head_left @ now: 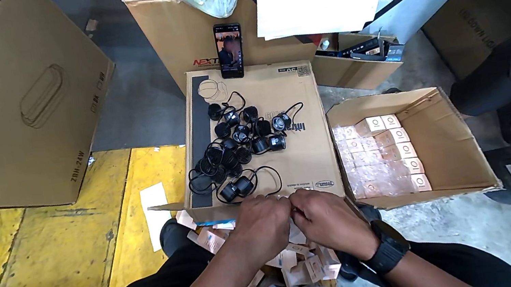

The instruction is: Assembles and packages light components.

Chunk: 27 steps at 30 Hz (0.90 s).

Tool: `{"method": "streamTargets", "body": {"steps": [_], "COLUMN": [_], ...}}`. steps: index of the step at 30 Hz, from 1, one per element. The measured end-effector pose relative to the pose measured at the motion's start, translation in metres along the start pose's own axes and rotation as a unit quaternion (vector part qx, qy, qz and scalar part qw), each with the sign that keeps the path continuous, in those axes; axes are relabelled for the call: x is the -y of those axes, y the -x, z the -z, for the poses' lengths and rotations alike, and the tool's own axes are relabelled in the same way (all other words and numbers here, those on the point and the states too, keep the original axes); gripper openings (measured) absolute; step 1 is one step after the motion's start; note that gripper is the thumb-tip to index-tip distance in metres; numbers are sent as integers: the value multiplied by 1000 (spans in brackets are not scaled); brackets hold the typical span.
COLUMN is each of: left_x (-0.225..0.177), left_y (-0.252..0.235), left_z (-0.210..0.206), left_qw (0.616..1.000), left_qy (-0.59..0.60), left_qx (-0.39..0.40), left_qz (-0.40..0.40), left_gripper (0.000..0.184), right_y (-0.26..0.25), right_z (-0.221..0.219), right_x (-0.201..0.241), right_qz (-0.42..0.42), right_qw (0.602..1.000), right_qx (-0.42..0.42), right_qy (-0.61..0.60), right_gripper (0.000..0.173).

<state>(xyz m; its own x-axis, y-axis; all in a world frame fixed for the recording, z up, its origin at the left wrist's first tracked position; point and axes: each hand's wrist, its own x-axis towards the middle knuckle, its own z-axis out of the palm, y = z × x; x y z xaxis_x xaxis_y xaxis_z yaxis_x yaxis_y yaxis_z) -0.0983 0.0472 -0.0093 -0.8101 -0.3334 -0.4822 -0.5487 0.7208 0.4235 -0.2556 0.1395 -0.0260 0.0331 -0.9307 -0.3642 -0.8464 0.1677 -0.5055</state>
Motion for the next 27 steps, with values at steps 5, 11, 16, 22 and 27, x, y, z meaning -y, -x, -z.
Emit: {"method": "streamTargets", "body": {"steps": [5, 11, 16, 22, 27], "left_x": [0, -1, 0, 0, 0], "left_y": [-1, 0, 0, -1, -1], "left_z": [1, 2, -1, -1, 0], "left_qw": [1000, 1000, 1000, 1000, 1000], "left_qy": [-3, -4, -2, -2, -3], "left_qx": [4, 6, -5, -6, -3], "left_qz": [-2, -3, -8, -6, -5], "left_gripper": [25, 25, 24, 25, 26], "right_y": [0, 0, 0, 0, 0], "right_z": [0, 0, 0, 0, 1], "right_x": [0, 0, -1, -1, 0], "right_qz": [2, 2, 7, 7, 4], "right_qw": [1000, 1000, 1000, 1000, 1000], "right_qx": [3, 2, -2, -2, 4], "right_qy": [2, 4, 0, 1, 0], "right_gripper": [20, 21, 20, 20, 20]}}
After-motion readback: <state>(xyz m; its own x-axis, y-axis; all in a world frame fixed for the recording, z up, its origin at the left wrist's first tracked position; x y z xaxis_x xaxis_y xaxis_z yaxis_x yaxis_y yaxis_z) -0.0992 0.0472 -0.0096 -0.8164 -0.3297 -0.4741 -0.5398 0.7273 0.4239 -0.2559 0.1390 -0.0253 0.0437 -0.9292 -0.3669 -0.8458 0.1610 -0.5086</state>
